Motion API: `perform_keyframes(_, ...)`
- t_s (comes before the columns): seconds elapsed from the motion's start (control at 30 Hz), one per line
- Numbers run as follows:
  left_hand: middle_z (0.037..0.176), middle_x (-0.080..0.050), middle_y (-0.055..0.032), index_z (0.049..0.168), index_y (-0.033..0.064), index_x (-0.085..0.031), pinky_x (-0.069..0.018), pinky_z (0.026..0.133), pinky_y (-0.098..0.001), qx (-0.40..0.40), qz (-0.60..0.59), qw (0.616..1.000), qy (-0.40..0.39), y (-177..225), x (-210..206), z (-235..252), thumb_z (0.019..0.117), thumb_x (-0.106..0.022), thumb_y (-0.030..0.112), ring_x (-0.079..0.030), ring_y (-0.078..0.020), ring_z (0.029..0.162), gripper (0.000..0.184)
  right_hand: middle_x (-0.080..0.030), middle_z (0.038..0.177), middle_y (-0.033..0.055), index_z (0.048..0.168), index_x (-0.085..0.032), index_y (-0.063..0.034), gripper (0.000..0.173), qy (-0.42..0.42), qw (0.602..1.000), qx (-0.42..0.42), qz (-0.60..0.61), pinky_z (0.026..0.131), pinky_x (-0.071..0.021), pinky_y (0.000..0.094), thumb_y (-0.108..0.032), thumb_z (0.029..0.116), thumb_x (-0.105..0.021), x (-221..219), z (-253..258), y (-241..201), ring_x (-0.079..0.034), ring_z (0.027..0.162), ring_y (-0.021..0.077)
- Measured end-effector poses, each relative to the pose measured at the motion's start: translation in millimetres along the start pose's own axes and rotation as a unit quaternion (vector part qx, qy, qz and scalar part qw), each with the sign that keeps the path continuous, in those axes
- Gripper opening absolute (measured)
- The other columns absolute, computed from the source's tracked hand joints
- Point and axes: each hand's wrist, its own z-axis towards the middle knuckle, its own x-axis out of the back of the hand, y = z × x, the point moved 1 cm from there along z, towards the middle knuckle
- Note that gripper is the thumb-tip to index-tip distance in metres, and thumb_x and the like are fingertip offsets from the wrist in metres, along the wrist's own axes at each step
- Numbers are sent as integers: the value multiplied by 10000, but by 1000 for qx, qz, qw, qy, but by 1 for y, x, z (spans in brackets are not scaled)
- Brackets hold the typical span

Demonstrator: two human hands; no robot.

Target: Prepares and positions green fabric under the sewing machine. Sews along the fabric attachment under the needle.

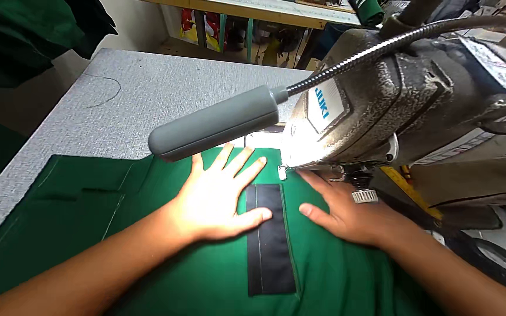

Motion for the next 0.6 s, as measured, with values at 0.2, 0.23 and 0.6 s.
perform_keyframes(0.2, 1647, -370, -31, 1574, 330, -414, -101, 1122, -830, 18, 24, 990, 137, -6, 10, -59, 926, -233, 796, -245, -346, 1553, 818, -526, 1529, 122, 1532, -495, -165, 780, 87, 995, -9, -57, 1143, -236, 759, -684, 1003, -251, 14, -34, -39, -419, 1466, 365)
perform_keyframes(0.23, 1643, -377, -45, 1573, 325, -417, -109, 1102, -849, 35, 29, 989, 137, -7, 11, -81, 923, -232, 802, -255, -383, 1543, 827, -474, 1572, 144, 1550, -466, -147, 803, 84, 995, -7, -43, 1131, -203, 797, -693, 1007, -238, 15, -50, -51, -369, 1494, 394)
perform_keyframes(0.6, 1664, -303, -149, 1598, 320, -366, -121, 1010, -903, 150, 58, 984, 82, -11, -11, -155, 810, -193, 931, -242, -548, 1494, 1012, -348, 1662, 63, 1605, -336, -331, 758, 61, 992, 105, -43, 1171, -233, 712, -743, 986, -186, -12, -104, -21, -282, 1547, 326)
